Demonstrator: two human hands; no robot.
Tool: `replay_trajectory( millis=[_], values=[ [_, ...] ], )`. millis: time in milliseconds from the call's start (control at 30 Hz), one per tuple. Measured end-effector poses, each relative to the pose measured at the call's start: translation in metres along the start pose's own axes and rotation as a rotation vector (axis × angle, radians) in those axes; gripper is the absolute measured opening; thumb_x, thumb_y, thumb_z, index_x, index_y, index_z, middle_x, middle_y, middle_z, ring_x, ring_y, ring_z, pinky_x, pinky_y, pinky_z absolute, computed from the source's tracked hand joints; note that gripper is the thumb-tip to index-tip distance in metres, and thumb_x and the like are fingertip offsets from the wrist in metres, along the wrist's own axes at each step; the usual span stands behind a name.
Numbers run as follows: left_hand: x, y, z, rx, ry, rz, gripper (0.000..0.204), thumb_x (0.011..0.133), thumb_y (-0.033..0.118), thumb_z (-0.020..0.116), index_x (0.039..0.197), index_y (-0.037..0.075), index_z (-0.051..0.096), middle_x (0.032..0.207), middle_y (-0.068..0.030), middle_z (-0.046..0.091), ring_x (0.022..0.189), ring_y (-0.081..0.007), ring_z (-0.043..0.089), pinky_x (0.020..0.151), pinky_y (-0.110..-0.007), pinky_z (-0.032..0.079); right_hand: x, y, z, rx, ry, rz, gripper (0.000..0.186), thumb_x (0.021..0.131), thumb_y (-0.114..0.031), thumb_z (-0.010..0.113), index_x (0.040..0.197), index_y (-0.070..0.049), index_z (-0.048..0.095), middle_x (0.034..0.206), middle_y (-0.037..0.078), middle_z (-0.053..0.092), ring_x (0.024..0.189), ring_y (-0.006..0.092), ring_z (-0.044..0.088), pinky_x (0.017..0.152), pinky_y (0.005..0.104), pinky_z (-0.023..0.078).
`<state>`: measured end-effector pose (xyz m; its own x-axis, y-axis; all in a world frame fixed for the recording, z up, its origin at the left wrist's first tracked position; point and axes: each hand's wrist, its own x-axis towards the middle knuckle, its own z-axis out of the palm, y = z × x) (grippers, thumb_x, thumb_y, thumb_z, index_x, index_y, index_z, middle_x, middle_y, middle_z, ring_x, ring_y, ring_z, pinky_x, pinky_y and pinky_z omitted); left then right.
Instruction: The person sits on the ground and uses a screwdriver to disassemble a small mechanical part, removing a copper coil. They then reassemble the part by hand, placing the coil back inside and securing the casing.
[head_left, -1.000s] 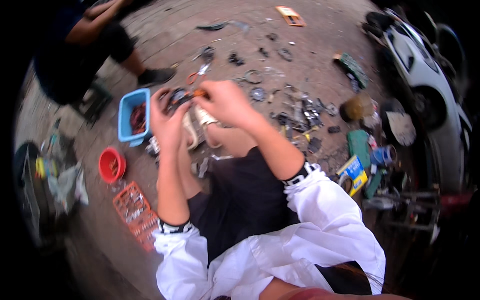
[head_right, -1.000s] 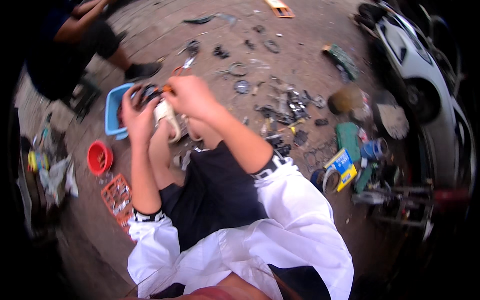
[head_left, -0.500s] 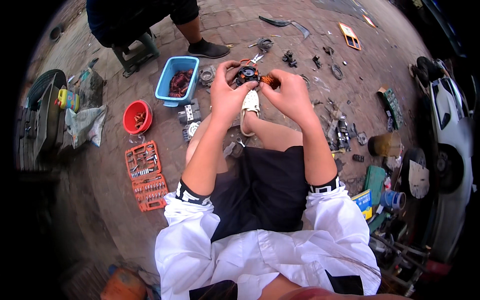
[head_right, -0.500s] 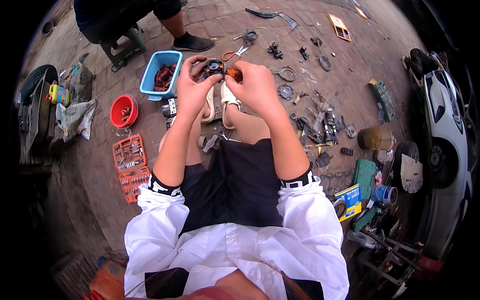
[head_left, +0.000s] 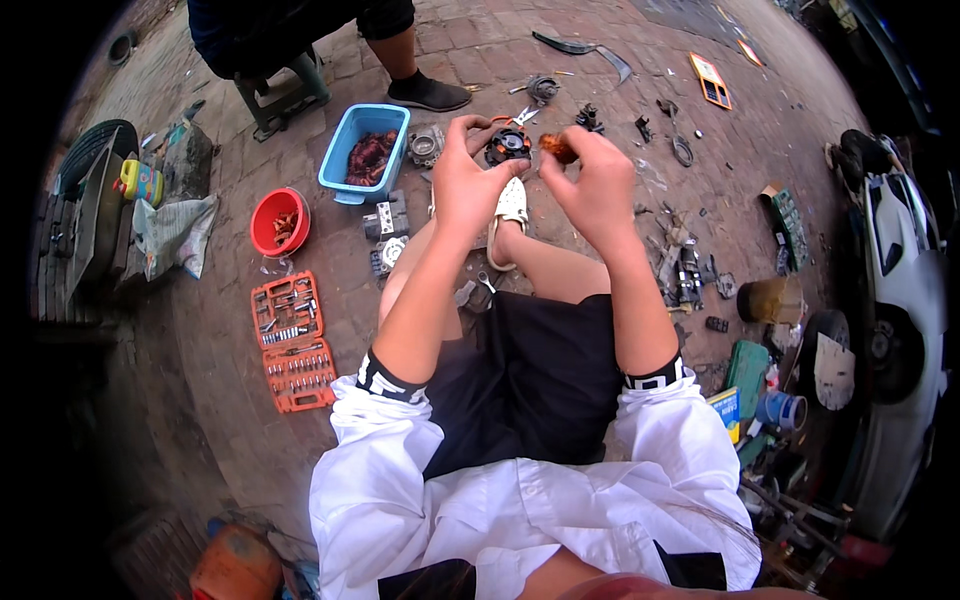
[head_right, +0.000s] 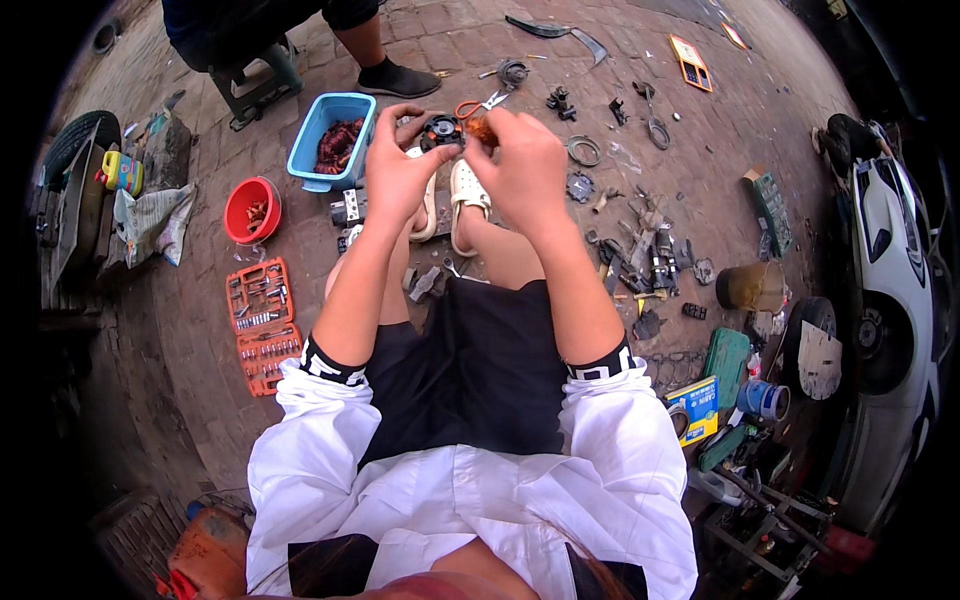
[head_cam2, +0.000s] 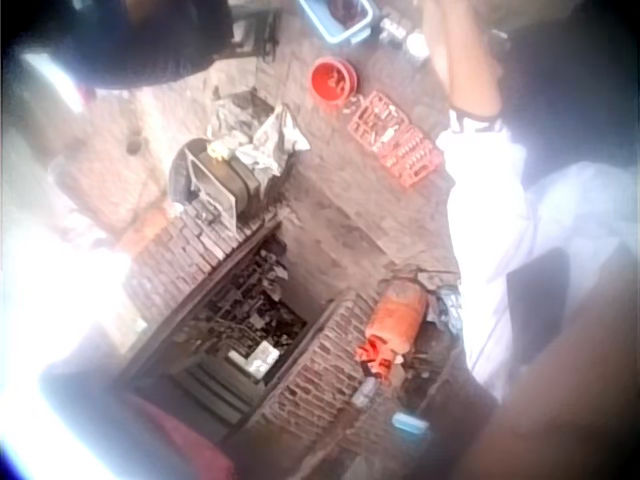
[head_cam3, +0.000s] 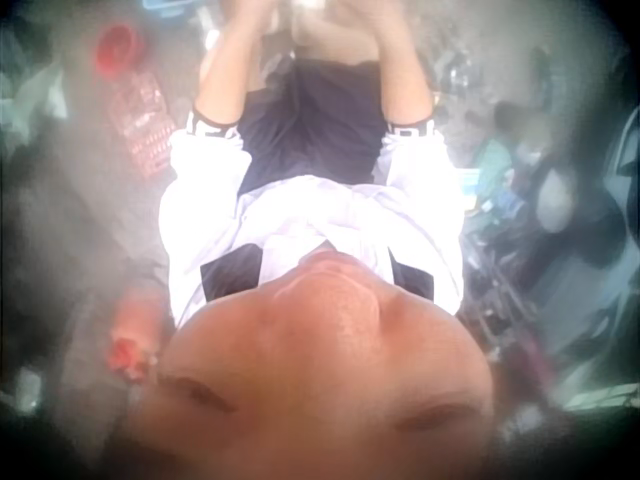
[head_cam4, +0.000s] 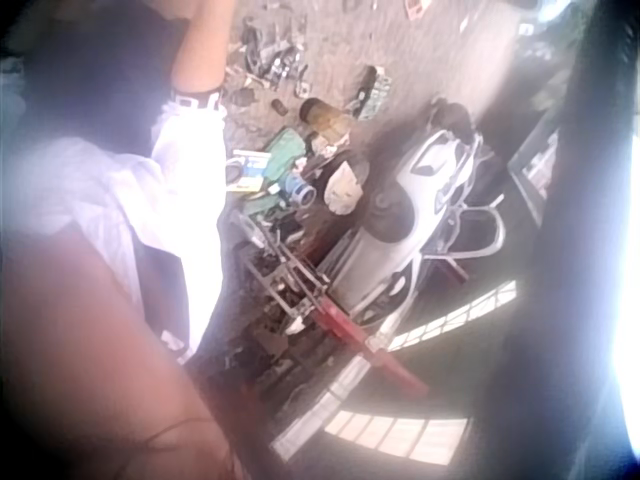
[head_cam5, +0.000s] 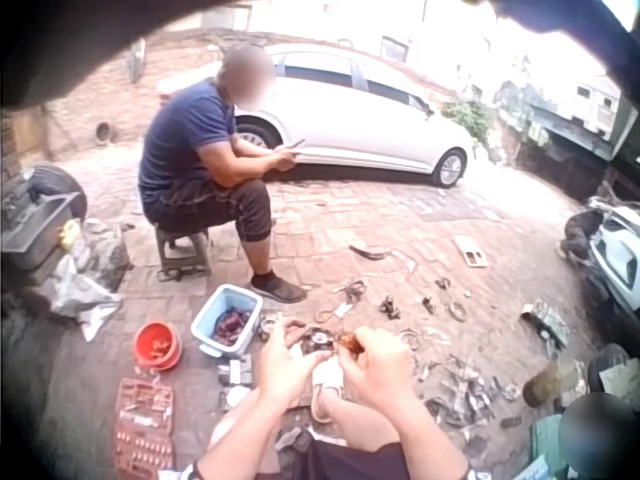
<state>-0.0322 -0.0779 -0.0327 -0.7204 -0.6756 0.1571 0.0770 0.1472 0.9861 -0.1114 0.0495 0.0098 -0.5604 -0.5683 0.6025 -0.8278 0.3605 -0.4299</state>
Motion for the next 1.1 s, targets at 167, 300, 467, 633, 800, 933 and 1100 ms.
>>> replay_trajectory(
  millis=[167, 300, 467, 633, 800, 933, 1100],
  values=[
    [-0.001, 0.010, -0.015, -0.067, -0.303, 0.031, 0.060, 0.067, -0.003, 0.074, 0.118, 0.001, 0.044, 0.120, -0.0130, 0.054, 0.114, -0.0201, 0.053, 0.092, -0.031, 0.045, 0.004, 0.016, -0.007, -0.062, 0.085, 0.061, 0.015, 0.076, -0.015, 0.068, 0.080, -0.005, 0.057, 0.069, 0.009, 0.057, 0.067, 0.0279, 0.056, 0.057, 0.0378, 0.043],
    [0.000, 0.013, -0.023, -0.465, -0.391, -0.111, 0.055, 0.071, -0.002, 0.071, 0.120, 0.000, 0.044, 0.119, -0.0135, 0.055, 0.108, -0.0205, 0.055, 0.094, -0.031, 0.044, 0.003, 0.019, -0.008, -0.067, 0.046, 0.066, 0.015, 0.080, -0.017, 0.066, 0.085, -0.005, 0.058, 0.073, 0.010, 0.056, 0.069, 0.0271, 0.055, 0.058, 0.0374, 0.043],
    [0.002, 0.009, -0.029, -0.633, -0.379, -0.116, 0.053, 0.074, 0.000, 0.071, 0.120, 0.000, 0.044, 0.117, -0.0140, 0.057, 0.108, -0.0197, 0.056, 0.094, -0.031, 0.044, 0.005, 0.017, -0.004, 0.018, 0.025, -0.016, 0.017, 0.082, -0.016, 0.065, 0.089, -0.001, 0.058, 0.071, 0.011, 0.050, 0.060, 0.0227, 0.048, 0.054, 0.0331, 0.038],
    [0.001, 0.012, -0.036, -0.636, -0.485, -0.060, 0.052, 0.075, 0.000, 0.069, 0.121, -0.001, 0.044, 0.117, -0.0143, 0.057, 0.108, -0.0204, 0.056, 0.094, -0.031, 0.044, 0.007, 0.020, -0.004, 0.014, 0.082, -0.059, 0.017, 0.082, -0.016, 0.065, 0.090, -0.002, 0.059, 0.071, 0.010, 0.049, 0.063, 0.0224, 0.049, 0.056, 0.0333, 0.039],
    [0.008, 0.002, -0.034, -0.829, -0.329, -0.088, 0.047, 0.079, -0.002, 0.066, 0.121, -0.001, 0.044, 0.113, -0.0140, 0.058, 0.105, -0.0199, 0.057, 0.092, -0.030, 0.046, 0.006, 0.018, -0.009, -0.010, -0.019, -0.109, 0.017, 0.076, -0.016, 0.070, 0.081, -0.003, 0.060, 0.068, 0.008, 0.053, 0.065, 0.0229, 0.048, 0.057, 0.0336, 0.040],
    [0.014, -0.008, -0.037, -0.772, -0.184, -0.052, 0.042, 0.081, -0.003, 0.063, 0.118, -0.001, 0.045, 0.110, -0.0132, 0.059, 0.101, -0.0197, 0.059, 0.091, -0.030, 0.047, 0.003, 0.004, -0.016, 0.111, -0.121, -0.111, 0.022, 0.069, -0.019, 0.075, 0.073, -0.003, 0.061, 0.064, 0.007, 0.053, 0.064, 0.0219, 0.047, 0.056, 0.0326, 0.039],
    [0.007, -0.003, -0.031, -0.617, -0.110, -0.014, 0.046, 0.076, -0.004, 0.068, 0.116, 0.000, 0.045, 0.109, -0.0128, 0.059, 0.100, -0.0182, 0.059, 0.087, -0.029, 0.048, 0.001, -0.003, -0.016, 0.309, -0.293, -0.112, 0.024, 0.068, -0.019, 0.076, 0.075, -0.001, 0.061, 0.069, 0.008, 0.053, 0.064, 0.0193, 0.046, 0.056, 0.0307, 0.038]
  ],
)
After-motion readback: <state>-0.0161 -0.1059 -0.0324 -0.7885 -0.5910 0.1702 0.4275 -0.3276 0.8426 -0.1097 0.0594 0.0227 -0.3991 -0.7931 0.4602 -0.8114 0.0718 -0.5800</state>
